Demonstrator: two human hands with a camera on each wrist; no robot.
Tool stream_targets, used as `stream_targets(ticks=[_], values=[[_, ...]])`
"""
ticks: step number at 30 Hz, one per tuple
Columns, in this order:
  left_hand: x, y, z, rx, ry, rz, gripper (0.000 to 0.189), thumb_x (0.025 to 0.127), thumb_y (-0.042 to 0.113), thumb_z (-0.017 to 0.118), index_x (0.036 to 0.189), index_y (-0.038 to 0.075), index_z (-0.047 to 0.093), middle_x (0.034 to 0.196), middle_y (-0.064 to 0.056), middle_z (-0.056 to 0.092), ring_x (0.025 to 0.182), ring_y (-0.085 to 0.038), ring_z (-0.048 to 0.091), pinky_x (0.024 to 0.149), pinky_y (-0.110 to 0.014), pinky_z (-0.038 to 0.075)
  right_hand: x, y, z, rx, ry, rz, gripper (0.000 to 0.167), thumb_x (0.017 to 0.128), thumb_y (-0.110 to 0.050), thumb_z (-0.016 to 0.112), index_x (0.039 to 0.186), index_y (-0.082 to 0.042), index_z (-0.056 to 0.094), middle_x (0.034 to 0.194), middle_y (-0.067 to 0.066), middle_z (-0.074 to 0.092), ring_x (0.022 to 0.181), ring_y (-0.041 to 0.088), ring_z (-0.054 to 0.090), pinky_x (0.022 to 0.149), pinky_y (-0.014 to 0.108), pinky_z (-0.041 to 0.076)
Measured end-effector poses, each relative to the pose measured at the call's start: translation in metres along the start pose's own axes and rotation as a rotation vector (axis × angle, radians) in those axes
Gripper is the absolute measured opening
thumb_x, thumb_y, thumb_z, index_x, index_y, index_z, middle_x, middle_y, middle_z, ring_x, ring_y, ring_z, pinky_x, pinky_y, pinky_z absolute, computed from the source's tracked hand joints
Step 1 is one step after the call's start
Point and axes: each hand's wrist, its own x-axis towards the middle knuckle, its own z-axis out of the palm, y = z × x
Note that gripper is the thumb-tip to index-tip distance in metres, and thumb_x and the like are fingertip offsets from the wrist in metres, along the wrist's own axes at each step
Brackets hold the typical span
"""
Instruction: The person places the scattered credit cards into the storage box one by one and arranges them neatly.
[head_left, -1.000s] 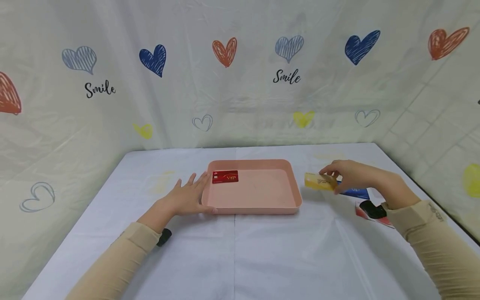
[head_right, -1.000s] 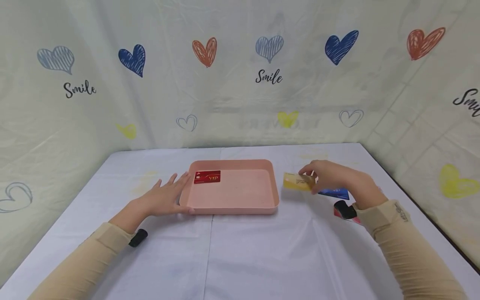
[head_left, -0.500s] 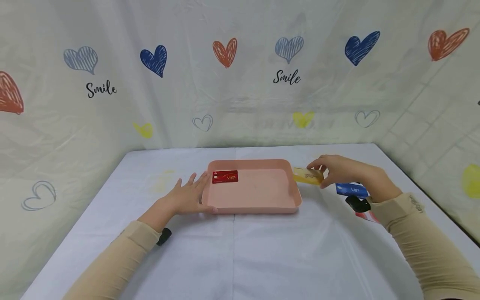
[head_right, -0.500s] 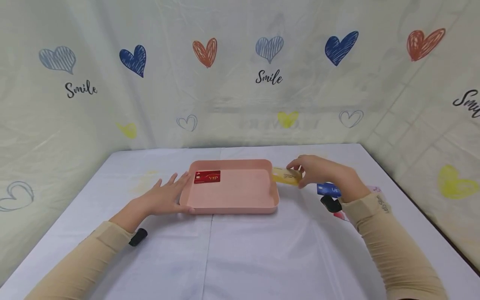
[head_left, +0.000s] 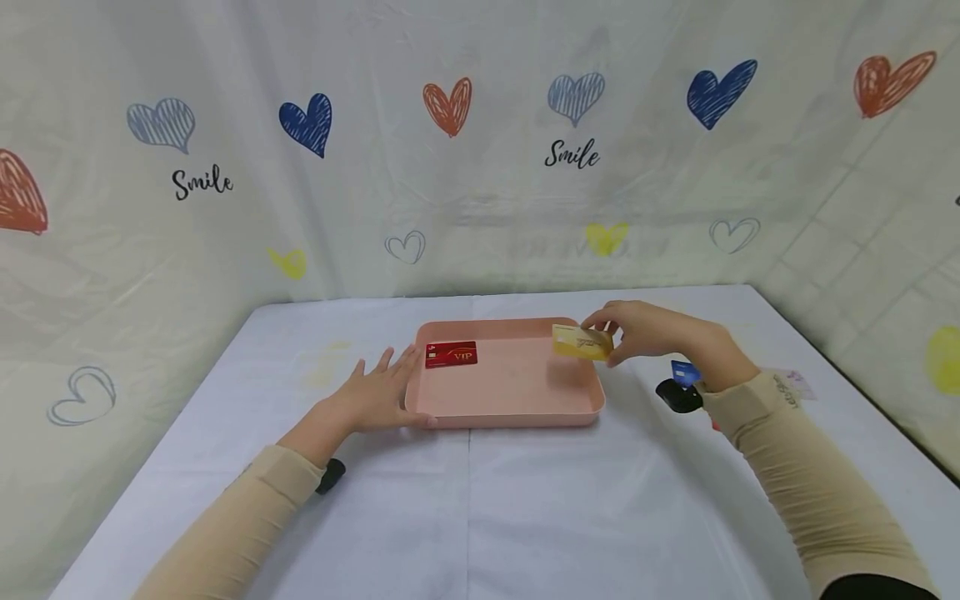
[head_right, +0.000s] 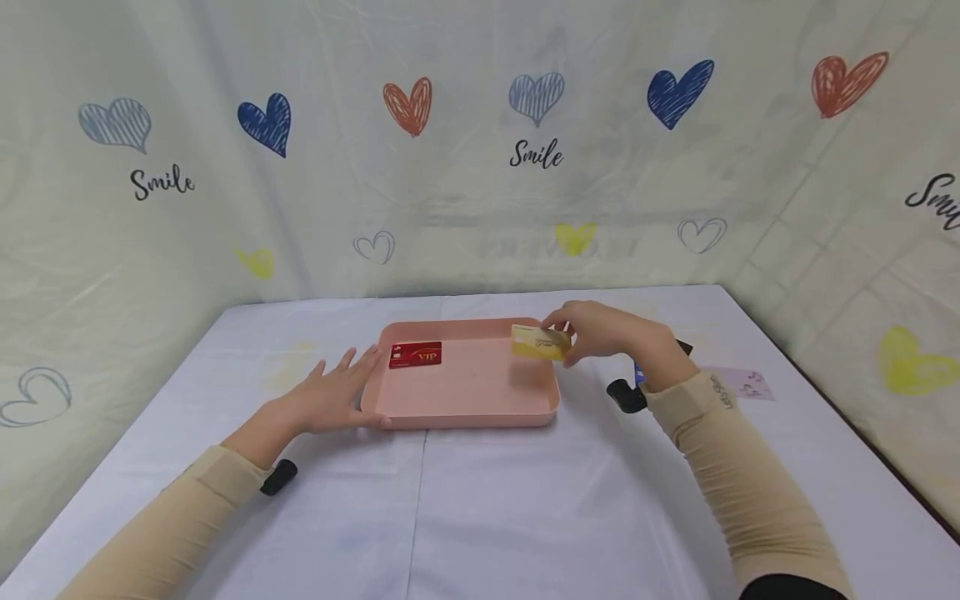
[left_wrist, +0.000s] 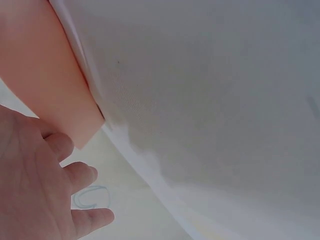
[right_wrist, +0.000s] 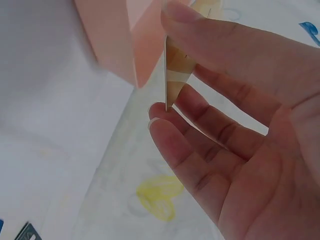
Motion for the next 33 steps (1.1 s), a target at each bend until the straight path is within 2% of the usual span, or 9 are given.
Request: stream_targets(ticks=[8, 15, 23, 33], values=[[-0.001, 0.001, 0.001, -0.009, 0.002, 0.003, 0.118, 0.085, 0.076, 0.062, 0.165, 0.007, 0.008, 0.172, -0.009, 0.009, 0.155, -0.041, 0.008, 0.115, -0.073, 0.007, 0.017, -0.012, 0.005, 0.014, -0.026, -0.015, 0.059, 0.083, -0.006, 0.084, 0.137, 0.001, 0.062, 0.123, 0.014, 0.062, 0.109, 0.031, 0.062, 0.087, 0.043, 0.055], [-0.001, 0.001, 0.001, -0.004, 0.008, 0.003, 0.118, 0.085, 0.076, 0.061, 0.165, 0.007, 0.009, 0.172, -0.009, 0.01, 0.155, -0.041, 0.01, 0.115, -0.073, 0.009, 0.029, -0.019, 0.007, 0.014, -0.008, -0.036, 0.059, 0.083, -0.003, 0.081, 0.139, -0.001, 0.062, 0.123, 0.014, 0.062, 0.109, 0.03, 0.062, 0.091, 0.045, 0.053], [-0.002, 0.001, 0.0, -0.009, 0.006, -0.001, 0.118, 0.085, 0.076, 0.062, 0.165, 0.005, 0.01, 0.171, -0.01, 0.01, 0.155, -0.041, 0.01, 0.115, -0.073, 0.008, 0.044, -0.028, 0.017, 0.089, -0.015, -0.063, 0.06, 0.083, -0.002, 0.08, 0.14, 0.001, 0.06, 0.124, 0.015, 0.061, 0.106, 0.03, 0.061, 0.09, 0.043, 0.053], [0.0, 0.001, 0.0, -0.017, -0.011, -0.015, 0.119, 0.085, 0.075, 0.063, 0.165, 0.006, 0.008, 0.171, -0.01, 0.008, 0.155, -0.041, 0.007, 0.116, -0.072, 0.006, 0.061, -0.04, 0.03, 0.086, -0.021, -0.094, 0.058, 0.084, -0.003, 0.081, 0.138, -0.002, 0.062, 0.119, 0.011, 0.062, 0.11, 0.029, 0.06, 0.097, 0.045, 0.051]])
